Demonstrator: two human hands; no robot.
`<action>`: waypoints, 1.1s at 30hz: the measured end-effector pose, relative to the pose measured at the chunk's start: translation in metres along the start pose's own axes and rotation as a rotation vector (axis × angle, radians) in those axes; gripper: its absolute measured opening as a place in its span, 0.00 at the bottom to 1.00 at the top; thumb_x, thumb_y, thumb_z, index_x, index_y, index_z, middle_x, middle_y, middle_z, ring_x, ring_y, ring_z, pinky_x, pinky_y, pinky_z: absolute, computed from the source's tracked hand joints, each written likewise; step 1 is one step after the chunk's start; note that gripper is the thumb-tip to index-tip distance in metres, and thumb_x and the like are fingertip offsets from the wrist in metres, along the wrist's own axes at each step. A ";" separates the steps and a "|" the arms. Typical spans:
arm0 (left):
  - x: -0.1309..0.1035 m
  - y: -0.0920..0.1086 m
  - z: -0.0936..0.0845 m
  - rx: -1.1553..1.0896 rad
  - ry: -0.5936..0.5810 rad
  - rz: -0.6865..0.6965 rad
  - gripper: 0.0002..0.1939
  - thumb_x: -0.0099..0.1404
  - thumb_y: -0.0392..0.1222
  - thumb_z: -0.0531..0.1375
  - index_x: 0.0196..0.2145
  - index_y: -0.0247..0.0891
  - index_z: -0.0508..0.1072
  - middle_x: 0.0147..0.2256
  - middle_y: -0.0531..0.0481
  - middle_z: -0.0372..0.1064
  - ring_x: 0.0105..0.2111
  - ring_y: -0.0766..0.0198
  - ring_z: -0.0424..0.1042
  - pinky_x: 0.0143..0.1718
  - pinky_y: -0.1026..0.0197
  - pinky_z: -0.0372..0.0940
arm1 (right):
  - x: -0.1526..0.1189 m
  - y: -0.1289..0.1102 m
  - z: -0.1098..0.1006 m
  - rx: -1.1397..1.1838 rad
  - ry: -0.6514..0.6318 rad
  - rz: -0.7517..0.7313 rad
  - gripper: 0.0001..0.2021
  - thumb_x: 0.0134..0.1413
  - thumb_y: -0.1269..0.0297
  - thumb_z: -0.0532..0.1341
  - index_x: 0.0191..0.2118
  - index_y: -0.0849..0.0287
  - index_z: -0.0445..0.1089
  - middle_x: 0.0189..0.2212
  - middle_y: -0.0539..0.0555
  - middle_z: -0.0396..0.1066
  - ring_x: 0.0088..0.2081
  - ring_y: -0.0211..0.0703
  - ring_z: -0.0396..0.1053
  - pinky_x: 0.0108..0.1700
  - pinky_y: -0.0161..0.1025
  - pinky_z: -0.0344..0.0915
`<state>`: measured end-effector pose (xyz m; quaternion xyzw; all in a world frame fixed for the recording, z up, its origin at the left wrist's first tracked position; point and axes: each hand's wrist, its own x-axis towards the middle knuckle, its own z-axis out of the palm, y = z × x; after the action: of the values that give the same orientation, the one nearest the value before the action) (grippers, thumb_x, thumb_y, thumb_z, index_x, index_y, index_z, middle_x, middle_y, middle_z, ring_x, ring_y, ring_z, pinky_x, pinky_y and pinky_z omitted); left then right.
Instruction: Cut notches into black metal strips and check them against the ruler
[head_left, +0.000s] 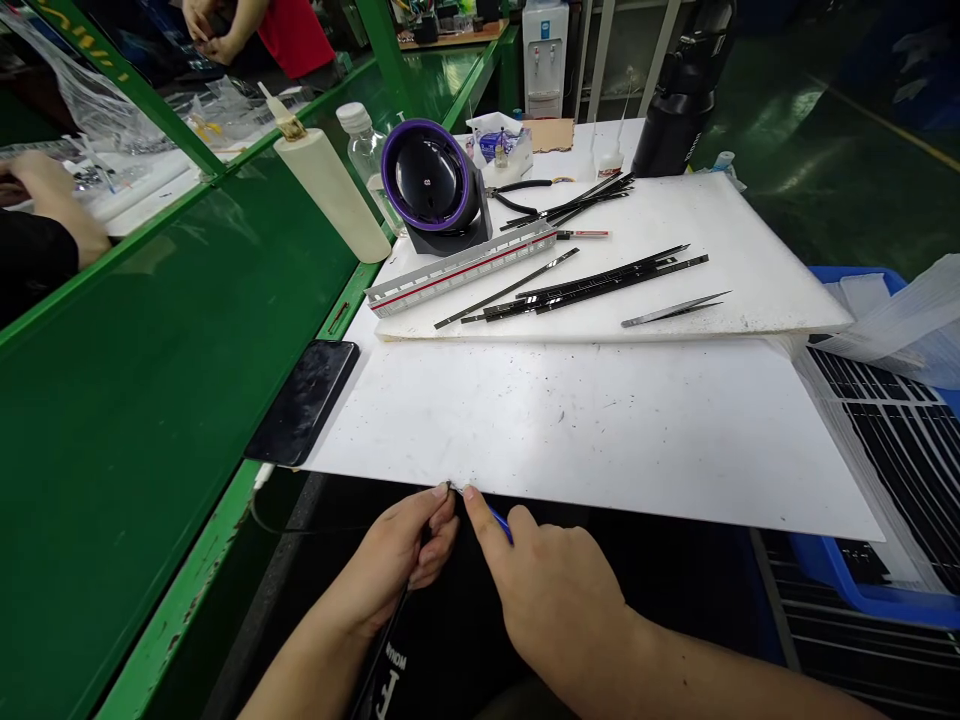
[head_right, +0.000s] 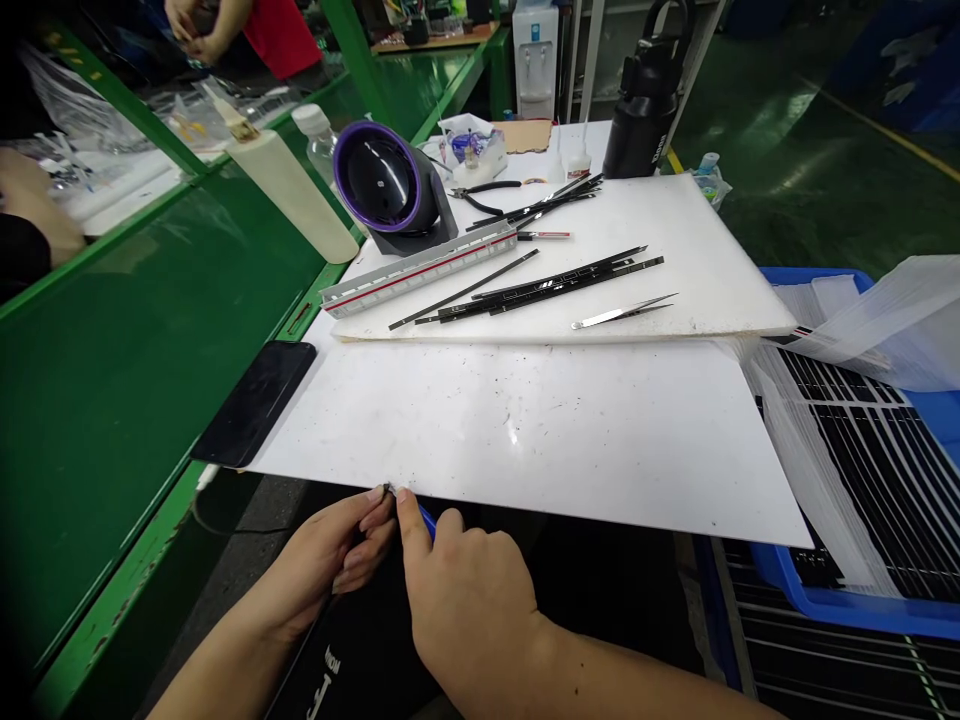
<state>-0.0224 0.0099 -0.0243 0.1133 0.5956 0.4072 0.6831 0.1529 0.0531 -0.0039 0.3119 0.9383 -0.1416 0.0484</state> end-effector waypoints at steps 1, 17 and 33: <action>-0.002 0.002 -0.003 -0.034 -0.043 -0.024 0.19 0.66 0.52 0.52 0.22 0.38 0.58 0.14 0.60 0.50 0.12 0.76 0.43 0.12 0.73 0.39 | -0.001 0.003 0.001 0.007 0.001 -0.001 0.39 0.48 0.77 0.56 0.67 0.59 0.45 0.26 0.51 0.67 0.17 0.41 0.63 0.17 0.37 0.48; -0.041 0.046 0.040 0.105 -0.032 0.235 0.19 0.68 0.53 0.50 0.30 0.36 0.71 0.17 0.57 0.57 0.14 0.76 0.49 0.16 0.70 0.48 | -0.022 0.095 -0.008 0.611 0.637 0.023 0.31 0.62 0.74 0.46 0.68 0.48 0.42 0.28 0.49 0.65 0.29 0.42 0.66 0.28 0.38 0.65; -0.032 0.061 0.081 0.463 -0.069 0.277 0.25 0.68 0.55 0.45 0.35 0.36 0.75 0.20 0.55 0.60 0.18 0.70 0.56 0.22 0.65 0.54 | -0.005 0.099 -0.022 0.643 0.933 -0.011 0.17 0.57 0.73 0.58 0.51 0.52 0.70 0.38 0.56 0.70 0.39 0.48 0.69 0.41 0.45 0.69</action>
<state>0.0269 0.0536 0.0593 0.3608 0.6278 0.3458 0.5968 0.2165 0.1328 -0.0053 0.3358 0.7715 -0.2676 -0.4695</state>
